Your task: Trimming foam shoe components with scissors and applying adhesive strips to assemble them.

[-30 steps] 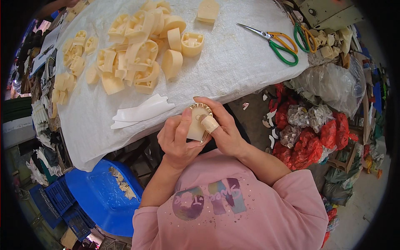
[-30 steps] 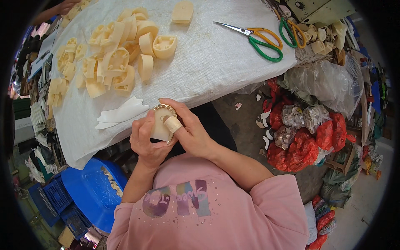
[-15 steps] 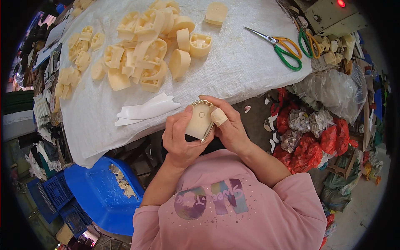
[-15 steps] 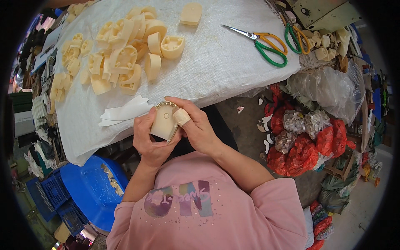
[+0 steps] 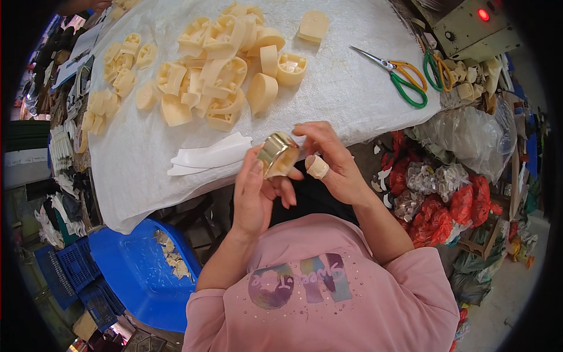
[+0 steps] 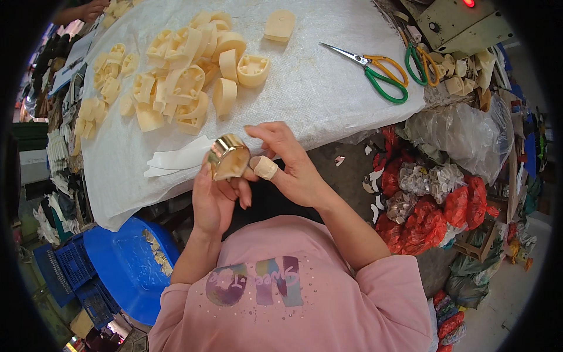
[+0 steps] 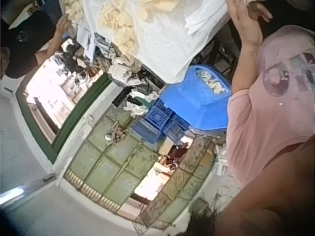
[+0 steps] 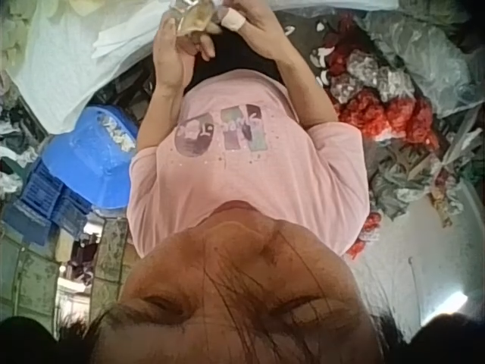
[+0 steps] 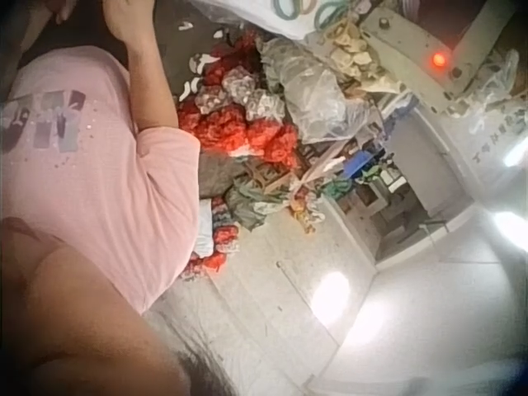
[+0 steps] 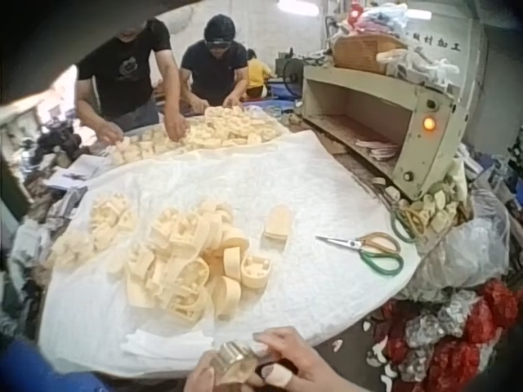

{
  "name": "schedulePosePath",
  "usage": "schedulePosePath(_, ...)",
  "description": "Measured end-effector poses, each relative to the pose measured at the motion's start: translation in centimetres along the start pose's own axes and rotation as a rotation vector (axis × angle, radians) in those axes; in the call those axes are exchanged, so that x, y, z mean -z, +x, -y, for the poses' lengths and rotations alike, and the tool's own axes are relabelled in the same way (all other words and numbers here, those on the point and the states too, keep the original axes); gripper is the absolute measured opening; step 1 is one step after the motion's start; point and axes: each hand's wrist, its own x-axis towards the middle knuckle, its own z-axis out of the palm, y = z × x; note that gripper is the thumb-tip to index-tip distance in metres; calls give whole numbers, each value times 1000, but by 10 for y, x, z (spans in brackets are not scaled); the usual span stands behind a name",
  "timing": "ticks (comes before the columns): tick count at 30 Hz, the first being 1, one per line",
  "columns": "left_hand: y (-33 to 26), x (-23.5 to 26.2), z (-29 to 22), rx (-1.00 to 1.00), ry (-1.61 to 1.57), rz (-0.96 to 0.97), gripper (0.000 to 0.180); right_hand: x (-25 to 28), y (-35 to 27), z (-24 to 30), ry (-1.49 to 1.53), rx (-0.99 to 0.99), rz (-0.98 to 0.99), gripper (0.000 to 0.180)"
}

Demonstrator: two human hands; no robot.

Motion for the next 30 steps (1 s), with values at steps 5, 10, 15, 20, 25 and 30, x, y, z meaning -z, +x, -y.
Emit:
schedulePosePath(5,-7,-9,3,300,-177,184,70,-4,5,13,288,-325,-45,29)
schedulePosePath(10,-5,13,-3,-113,265,45,35,-3,7,16,683,-552,-251,22)
schedulePosePath(15,-3,13,-5,-359,399,53,26,-4,5,14,761,-618,-204,21)
schedulePosePath(20,-5,11,0,-638,681,-11,24,-6,5,16,726,-661,-208,19)
schedulePosePath(25,-2,8,-4,-807,897,-5,23,-7,2,14,746,-764,-70,21)
schedulePosePath(30,0,3,-6,-922,973,74,18,-4,-2,14,780,-782,1,21)
